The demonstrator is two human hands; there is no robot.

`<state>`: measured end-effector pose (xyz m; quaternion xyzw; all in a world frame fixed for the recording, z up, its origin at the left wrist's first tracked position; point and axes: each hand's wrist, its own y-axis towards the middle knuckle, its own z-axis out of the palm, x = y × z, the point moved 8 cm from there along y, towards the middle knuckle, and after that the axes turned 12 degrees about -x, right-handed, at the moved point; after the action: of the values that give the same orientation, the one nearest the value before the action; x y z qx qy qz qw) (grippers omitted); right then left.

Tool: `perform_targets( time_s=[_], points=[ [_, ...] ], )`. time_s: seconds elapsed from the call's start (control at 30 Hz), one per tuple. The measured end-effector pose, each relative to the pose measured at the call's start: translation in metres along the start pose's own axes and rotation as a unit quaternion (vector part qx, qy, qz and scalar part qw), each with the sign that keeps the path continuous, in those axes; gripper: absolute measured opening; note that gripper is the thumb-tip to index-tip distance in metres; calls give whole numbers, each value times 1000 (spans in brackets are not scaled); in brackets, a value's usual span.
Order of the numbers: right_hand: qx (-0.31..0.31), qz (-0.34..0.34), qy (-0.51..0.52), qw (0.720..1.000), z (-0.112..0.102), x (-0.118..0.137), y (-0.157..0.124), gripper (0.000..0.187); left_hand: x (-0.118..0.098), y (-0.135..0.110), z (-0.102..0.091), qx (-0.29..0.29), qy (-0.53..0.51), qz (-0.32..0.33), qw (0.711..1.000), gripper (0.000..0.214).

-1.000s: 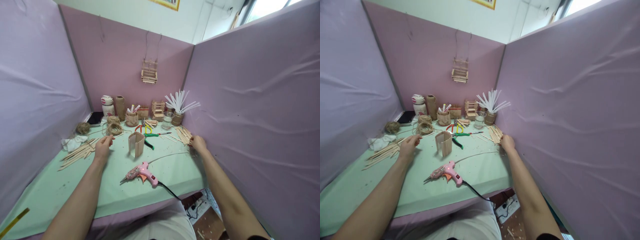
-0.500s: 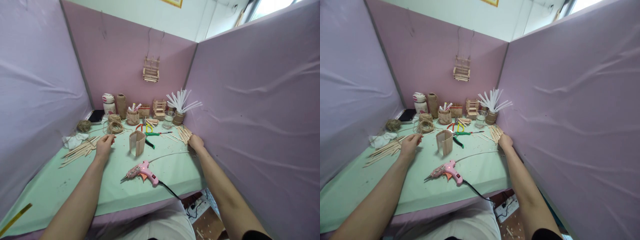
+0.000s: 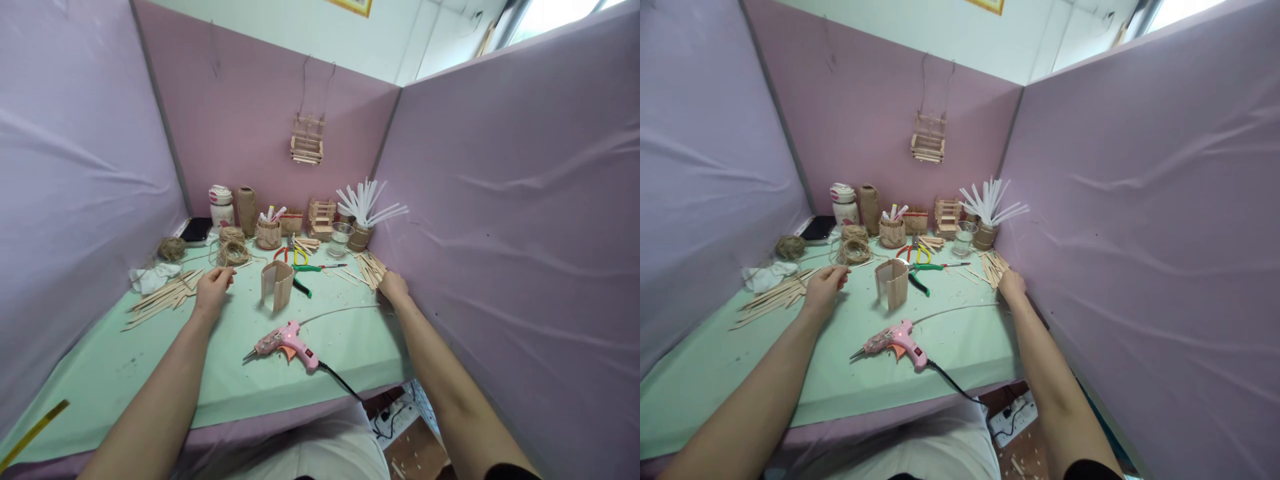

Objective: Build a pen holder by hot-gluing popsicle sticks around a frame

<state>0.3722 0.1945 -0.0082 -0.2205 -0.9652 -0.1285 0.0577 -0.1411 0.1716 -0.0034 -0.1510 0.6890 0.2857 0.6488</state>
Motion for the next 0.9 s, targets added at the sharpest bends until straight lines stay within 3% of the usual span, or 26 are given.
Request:
perform_targets(
  time_s=[0.1,0.2,0.33,0.4,0.5,0.57,0.67,0.83,0.9],
  points=[
    [-20,13,27,999,-11,1,-6,24,-2,0,0,-4,2,5,1000,24],
    [-44,-17,88,995,-29,15,-19,22,-8,-3,-2,-14,1,22,1000,21],
    [-56,-107,204,971,-61,58,-56,27,-40,-22,-12,-64,42,154,985,17],
    [-47,-155,278,947,-80,85,-81,30,-59,-38,-13,-61,65,224,970,15],
    [34,-197,470,860,-104,127,-120,31,-80,-58,-14,-44,61,286,955,11],
    [81,-214,508,830,-112,151,-141,28,-89,-66,-15,-35,33,314,948,10],
    [92,-257,479,834,-115,182,-163,21,-94,-73,-13,7,-11,319,948,11],
    [24,-359,382,851,-112,229,-187,11,-92,-92,15,198,-33,287,937,18],
    [8,-386,359,850,-111,244,-194,9,-91,-96,21,233,-33,272,933,19]
  ],
)
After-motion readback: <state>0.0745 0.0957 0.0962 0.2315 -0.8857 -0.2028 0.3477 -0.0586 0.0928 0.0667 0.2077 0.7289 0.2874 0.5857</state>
